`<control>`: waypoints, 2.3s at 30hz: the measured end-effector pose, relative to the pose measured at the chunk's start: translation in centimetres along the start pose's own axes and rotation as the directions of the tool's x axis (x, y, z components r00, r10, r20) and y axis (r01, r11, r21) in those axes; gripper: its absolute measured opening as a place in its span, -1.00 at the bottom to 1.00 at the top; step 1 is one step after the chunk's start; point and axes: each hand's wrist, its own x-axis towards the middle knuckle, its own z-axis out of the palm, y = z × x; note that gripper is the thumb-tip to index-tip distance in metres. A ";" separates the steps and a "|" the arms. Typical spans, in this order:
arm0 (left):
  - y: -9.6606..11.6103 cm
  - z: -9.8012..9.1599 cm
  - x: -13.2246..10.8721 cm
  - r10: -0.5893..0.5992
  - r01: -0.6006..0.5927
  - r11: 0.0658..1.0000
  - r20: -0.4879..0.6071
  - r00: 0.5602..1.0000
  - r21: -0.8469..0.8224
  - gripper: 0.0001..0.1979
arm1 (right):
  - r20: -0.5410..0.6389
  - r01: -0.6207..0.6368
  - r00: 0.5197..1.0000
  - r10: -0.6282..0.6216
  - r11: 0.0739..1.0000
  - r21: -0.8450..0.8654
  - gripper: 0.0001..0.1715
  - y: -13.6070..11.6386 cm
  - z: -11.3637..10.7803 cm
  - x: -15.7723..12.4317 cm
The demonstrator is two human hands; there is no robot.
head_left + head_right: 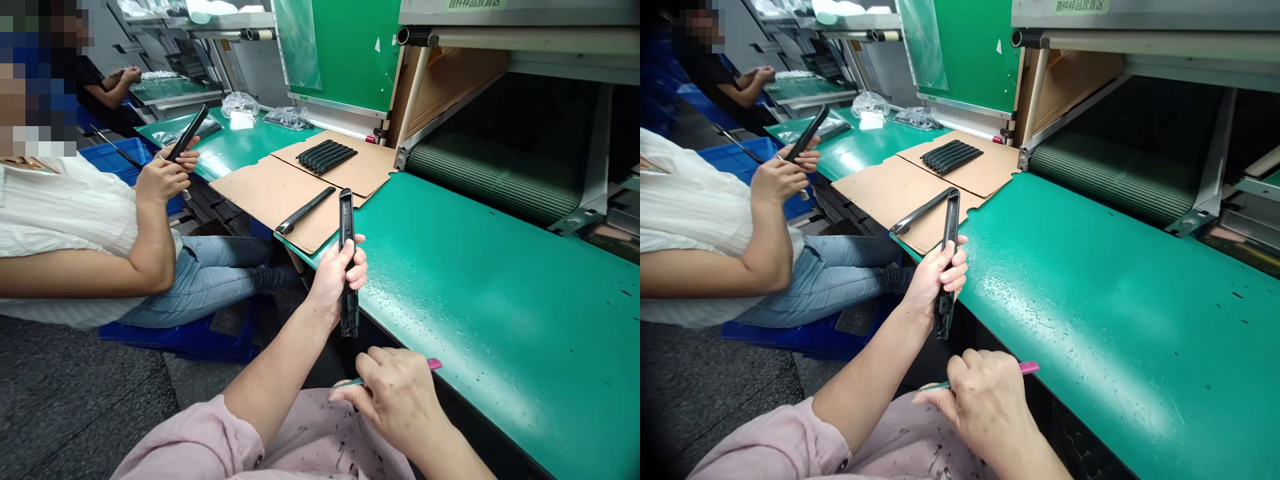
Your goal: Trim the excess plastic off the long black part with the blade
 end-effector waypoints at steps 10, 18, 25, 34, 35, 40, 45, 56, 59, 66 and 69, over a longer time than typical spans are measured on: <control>0.2 0.2 -0.5 0.070 -0.053 0.989 -0.127 0.989 0.135 -0.70 | -0.163 -0.245 0.941 0.297 0.929 0.276 -0.68 1.3 -1.4 -0.5; -0.6 -0.2 -0.8 0.164 -0.109 0.928 -0.128 0.978 0.357 -0.48 | -0.237 -0.255 0.890 0.390 0.856 0.451 -0.83 1.3 -1.0 -0.5; -0.9 -0.2 -1.1 0.111 -0.075 0.914 -0.069 0.991 0.399 -0.45 | -0.297 -0.146 0.913 0.281 0.902 0.406 -0.82 1.3 -0.8 -0.2; -2.1 -0.2 -1.5 -0.141 0.131 0.928 0.004 0.990 0.350 -0.47 | -0.573 -0.142 0.799 0.184 0.983 0.118 -0.79 2.0 -1.9 1.5; -1.9 -0.2 -1.3 -0.117 0.112 0.929 -0.007 0.993 0.352 -0.47 | -0.513 -0.131 0.834 0.202 0.976 0.172 -0.90 1.9 -2.0 1.4; -0.8 -0.4 -0.6 0.040 -0.029 0.924 -0.019 0.999 0.381 -0.50 | -0.221 -0.208 0.935 0.279 0.932 0.297 -0.67 1.1 -1.8 0.6; -0.2 -0.3 -0.7 0.120 -0.103 0.901 -0.013 0.993 0.421 -0.50 | 0.020 -0.378 0.917 0.398 0.851 0.364 -0.46 0.1 -1.5 0.4; 0.6 0.6 -1.0 0.012 -0.015 1.000 0.114 0.993 0.022 -0.67 | 0.031 -0.352 0.925 0.379 0.823 0.445 -0.67 0.9 -2.0 -0.2; 0.8 0.6 -1.3 -0.003 0.018 0.996 0.178 0.984 -0.082 -0.59 | 0.002 -0.322 0.939 0.345 0.874 0.365 -0.70 1.6 -1.7 -0.1; 1.1 0.6 -1.3 -0.060 0.078 0.995 0.246 0.967 -0.065 -0.53 | 0.166 -0.375 0.927 0.336 0.831 0.412 -0.63 2.6 -1.7 0.6; 1.2 0.4 -1.2 -0.086 0.100 0.994 0.258 0.962 -0.042 -0.56 | 0.276 -0.409 0.910 0.310 0.786 0.463 -0.58 3.2 -2.0 1.1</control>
